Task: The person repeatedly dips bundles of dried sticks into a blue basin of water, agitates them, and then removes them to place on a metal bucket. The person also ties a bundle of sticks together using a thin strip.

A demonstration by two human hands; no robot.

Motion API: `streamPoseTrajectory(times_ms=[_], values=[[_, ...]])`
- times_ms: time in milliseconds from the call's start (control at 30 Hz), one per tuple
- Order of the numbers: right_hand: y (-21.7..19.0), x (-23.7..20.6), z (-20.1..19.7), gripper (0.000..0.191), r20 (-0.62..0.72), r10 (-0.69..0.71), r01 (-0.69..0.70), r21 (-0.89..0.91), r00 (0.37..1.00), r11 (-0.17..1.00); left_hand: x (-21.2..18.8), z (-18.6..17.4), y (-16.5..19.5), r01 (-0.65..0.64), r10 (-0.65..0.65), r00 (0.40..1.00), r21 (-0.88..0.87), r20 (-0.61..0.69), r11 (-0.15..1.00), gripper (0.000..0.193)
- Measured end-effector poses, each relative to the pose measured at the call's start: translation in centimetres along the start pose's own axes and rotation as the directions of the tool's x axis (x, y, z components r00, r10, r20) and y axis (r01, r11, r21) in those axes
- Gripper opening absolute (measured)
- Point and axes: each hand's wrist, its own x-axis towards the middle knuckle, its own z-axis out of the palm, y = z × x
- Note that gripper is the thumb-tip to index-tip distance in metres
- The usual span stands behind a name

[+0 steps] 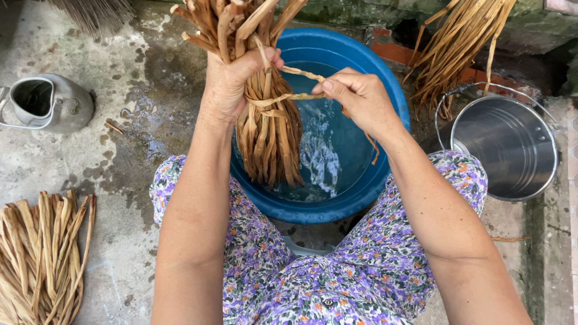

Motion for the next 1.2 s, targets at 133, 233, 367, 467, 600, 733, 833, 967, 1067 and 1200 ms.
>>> streamPoseTrajectory(times_ms=[133,233,367,467,600,733,833,967,1067,1200], values=[[1.5,1.0,-0.8,0.023,-0.074,-0.085,0.081,-0.048,0.994,0.996,-0.2,-0.2,0.1,0.035,-0.041,0.994,0.061,0.1,0.998,0.034],[3.1,2.1,-1.8,0.023,-0.134,-0.072,0.069,-0.029,0.988,0.997,-0.4,-0.7,0.4,0.114,-0.125,0.976,0.076,0.177,0.991,0.036],[5.2,3.1,-3.9,0.023,-0.248,0.038,-0.045,-0.021,0.968,0.999,-0.4,-1.6,1.4,0.044,-0.052,0.975,0.044,0.218,0.998,0.038],[6.3,3.3,-5.2,0.024,-0.307,0.038,-0.05,-0.03,0.951,0.998,-0.3,-2.1,2.1,-0.016,0.001,0.978,0.066,0.21,0.998,0.043],[6.9,3.0,-7.8,0.025,-0.414,0.117,-0.107,0.046,0.903,0.993,-0.8,-3.0,3.4,-0.011,0.018,0.989,-0.046,0.145,0.999,0.048],[6.8,2.5,-10.0,0.024,-0.525,-0.021,0.002,-0.036,0.851,0.999,-1.0,-3.7,4.6,-0.077,0.074,0.995,0.038,0.07,0.996,0.05],[6.3,1.3,-11.7,0.025,-0.533,0.194,-0.093,0.211,0.823,0.973,-0.9,-3.8,4.9,-0.08,0.077,0.995,0.036,0.06,0.996,0.051],[6.1,0.8,-13.5,0.026,-0.64,0.105,-0.039,0.117,0.761,0.992,-0.8,-4.0,5.3,-0.106,0.104,0.994,0.074,0.031,0.992,0.052],[7.0,-0.1,-16.1,0.029,-0.718,0.2,-0.047,0.227,0.667,0.973,-0.9,-5.0,6.0,-0.103,0.108,0.992,0.066,-0.066,0.992,0.048],[10.4,-1.4,-19.6,0.032,-0.731,0.233,0.12,0.396,0.641,0.911,-0.9,-6.8,6.6,-0.246,0.249,0.966,0.064,-0.064,0.967,0.048]])
